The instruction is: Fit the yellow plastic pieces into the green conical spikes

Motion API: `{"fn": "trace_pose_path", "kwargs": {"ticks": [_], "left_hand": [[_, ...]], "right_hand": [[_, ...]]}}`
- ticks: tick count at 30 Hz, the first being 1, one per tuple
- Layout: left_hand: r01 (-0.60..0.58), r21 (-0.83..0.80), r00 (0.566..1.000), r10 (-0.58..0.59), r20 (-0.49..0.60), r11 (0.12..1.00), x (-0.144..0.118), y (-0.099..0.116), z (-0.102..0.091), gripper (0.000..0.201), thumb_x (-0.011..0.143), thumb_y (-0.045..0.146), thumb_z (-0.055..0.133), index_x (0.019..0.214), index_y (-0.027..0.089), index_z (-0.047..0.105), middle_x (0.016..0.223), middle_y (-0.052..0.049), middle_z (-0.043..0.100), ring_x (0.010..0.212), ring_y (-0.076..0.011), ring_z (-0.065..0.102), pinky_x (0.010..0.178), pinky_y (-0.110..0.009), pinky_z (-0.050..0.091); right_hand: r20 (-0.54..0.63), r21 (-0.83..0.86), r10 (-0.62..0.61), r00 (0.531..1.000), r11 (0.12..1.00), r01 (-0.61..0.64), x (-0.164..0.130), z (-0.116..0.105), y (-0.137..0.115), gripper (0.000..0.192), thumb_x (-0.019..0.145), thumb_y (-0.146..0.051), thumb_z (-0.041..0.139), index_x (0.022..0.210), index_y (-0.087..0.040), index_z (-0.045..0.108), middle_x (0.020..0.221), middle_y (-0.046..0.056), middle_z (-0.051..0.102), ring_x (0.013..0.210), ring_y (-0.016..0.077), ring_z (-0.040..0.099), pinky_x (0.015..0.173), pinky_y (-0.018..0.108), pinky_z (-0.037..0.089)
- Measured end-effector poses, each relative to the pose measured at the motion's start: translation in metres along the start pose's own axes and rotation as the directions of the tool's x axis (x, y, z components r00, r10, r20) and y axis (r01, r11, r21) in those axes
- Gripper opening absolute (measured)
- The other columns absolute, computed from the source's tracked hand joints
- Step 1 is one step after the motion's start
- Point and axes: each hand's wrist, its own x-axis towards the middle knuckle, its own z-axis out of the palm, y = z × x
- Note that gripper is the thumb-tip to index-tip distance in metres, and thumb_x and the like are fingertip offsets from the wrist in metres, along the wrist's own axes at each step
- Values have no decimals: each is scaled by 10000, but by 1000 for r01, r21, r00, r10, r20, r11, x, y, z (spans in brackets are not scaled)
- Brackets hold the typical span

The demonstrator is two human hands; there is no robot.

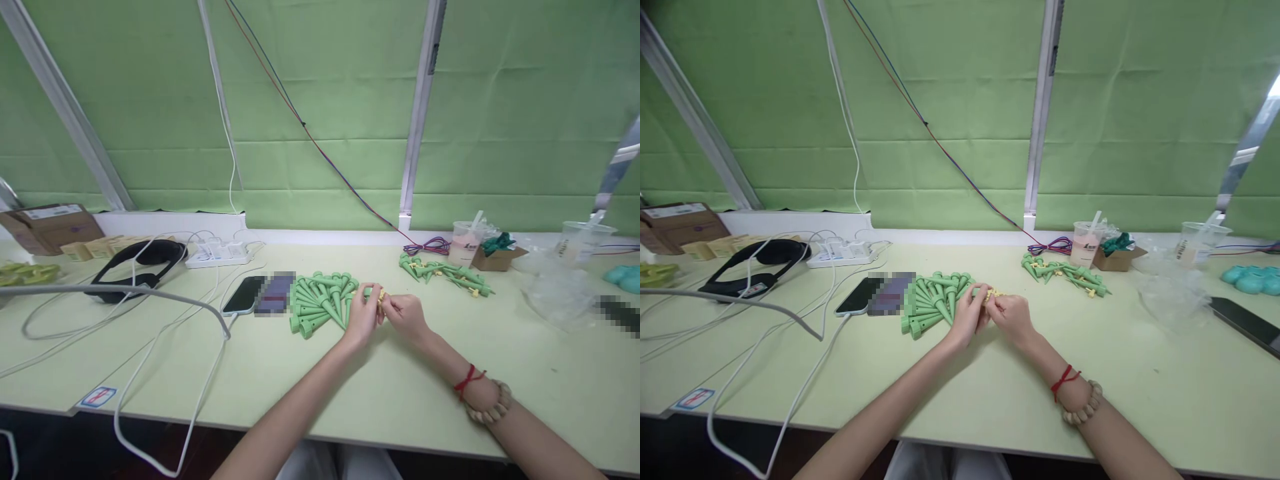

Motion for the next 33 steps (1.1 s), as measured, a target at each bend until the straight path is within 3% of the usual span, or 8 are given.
{"fn": "trace_pose_path", "kwargs": {"ticks": [3,6,12,15,18,23,29,33], "left_hand": [[-133,123,978,151,-146,983,1,0,-4,284,792,471,522,909,213,506,431,74,432,394,-88,425,417,-186,327],[-184,203,955,224,-193,962,3,0,-9,269,798,460,515,908,215,515,485,58,486,416,-93,459,435,-196,352],[-194,258,938,256,-236,947,6,4,-12,236,786,418,530,860,195,545,496,53,484,413,-86,442,428,-194,339],[-182,271,940,248,-235,945,7,3,-12,222,781,402,534,854,194,557,522,44,503,419,-83,437,425,-194,335],[-128,203,972,163,-168,971,8,0,-13,218,785,406,524,857,201,537,470,54,469,389,-95,433,393,-196,318],[-109,167,980,134,-146,980,10,-3,-12,192,783,387,520,836,202,522,446,60,451,369,-101,432,378,-200,318],[-111,200,983,136,-119,973,7,-3,-9,201,787,407,510,813,207,519,464,58,455,356,-95,402,392,-215,323],[-82,236,981,120,-153,968,8,-3,-11,203,789,413,506,828,215,528,487,49,484,363,-105,415,416,-226,326]], "right_hand": [[101,269,132,986,951,-155,1,9,-4,524,901,-448,324,494,-183,519,487,5,548,467,117,479,519,251,347],[167,482,232,958,829,-284,5,14,-8,468,826,-573,431,559,-192,481,497,-27,479,449,106,417,470,243,327],[331,627,404,853,581,-519,12,10,-8,469,587,-627,670,661,-177,560,563,-30,549,429,77,428,454,227,358],[436,678,399,806,443,-586,12,9,-4,452,560,-573,727,611,-173,522,575,-24,569,493,85,497,539,234,413],[503,714,330,799,362,-599,10,10,2,442,591,-533,735,590,-183,466,568,-32,566,536,96,529,617,257,443],[515,723,248,821,390,-571,11,9,8,454,594,-524,742,595,-188,437,523,-61,529,512,83,499,607,251,415],[585,668,215,782,419,-615,13,-3,5,480,572,-508,762,606,-191,404,471,-91,439,531,93,511,508,205,297],[555,671,247,795,432,-603,10,6,6,471,626,-552,703,612,-200,391,453,-87,446,468,79,446,492,212,298]]}}
